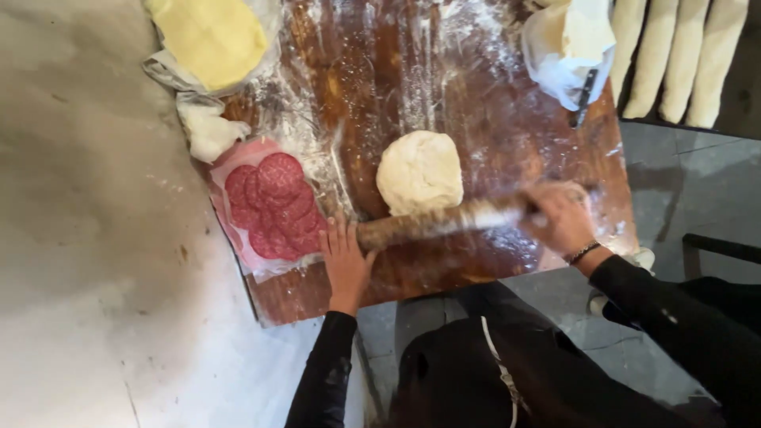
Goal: Rolling out dough, adding meat and cheese fillings, and rolling the dough into cylinders for baking.
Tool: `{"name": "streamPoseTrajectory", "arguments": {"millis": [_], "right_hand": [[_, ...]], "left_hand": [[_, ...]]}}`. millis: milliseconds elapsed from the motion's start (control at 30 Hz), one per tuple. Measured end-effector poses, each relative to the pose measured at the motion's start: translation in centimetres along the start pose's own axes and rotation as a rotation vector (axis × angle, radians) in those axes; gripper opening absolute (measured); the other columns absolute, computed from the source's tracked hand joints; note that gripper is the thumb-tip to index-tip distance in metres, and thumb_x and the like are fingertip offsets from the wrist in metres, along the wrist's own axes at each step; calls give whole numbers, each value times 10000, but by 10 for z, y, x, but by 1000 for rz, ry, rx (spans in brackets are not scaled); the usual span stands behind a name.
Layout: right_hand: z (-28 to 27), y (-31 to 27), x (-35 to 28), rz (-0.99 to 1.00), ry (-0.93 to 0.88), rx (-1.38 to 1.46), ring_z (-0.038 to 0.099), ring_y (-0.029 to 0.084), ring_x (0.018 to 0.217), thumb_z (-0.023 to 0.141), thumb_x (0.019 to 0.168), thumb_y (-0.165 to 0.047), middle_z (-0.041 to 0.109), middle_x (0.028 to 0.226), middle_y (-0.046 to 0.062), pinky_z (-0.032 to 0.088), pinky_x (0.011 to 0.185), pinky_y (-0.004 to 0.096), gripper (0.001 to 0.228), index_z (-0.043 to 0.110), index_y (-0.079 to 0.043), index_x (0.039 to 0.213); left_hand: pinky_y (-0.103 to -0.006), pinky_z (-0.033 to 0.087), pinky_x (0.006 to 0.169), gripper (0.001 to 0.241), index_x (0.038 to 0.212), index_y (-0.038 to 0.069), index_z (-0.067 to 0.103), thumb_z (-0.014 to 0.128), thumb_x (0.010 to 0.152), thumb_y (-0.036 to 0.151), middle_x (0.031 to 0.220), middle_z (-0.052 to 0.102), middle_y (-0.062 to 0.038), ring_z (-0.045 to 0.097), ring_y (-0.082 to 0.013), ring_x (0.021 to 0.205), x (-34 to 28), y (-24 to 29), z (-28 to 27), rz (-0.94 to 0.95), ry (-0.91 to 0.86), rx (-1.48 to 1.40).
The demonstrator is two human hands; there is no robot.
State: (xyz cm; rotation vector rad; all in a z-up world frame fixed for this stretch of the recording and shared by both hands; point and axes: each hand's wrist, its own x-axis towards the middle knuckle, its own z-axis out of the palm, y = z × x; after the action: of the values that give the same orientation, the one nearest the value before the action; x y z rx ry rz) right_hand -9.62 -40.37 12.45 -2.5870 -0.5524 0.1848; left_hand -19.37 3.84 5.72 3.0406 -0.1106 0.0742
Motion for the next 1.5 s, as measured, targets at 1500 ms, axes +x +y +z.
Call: {"name": "streamPoseTrajectory", "arguments": {"millis": [1500], "right_hand": [[93,-21,138,124,-13,-315,183,408,1550,372,961,-556,199,1650,285,104,1264,586,869,264,97,1524]], "left_hand": [[-534,65,1293,1443,1661,110,10,385,649,1068,1724,3,-192,31,-368,1603,239,-128,37,139,-177,-85]]}}
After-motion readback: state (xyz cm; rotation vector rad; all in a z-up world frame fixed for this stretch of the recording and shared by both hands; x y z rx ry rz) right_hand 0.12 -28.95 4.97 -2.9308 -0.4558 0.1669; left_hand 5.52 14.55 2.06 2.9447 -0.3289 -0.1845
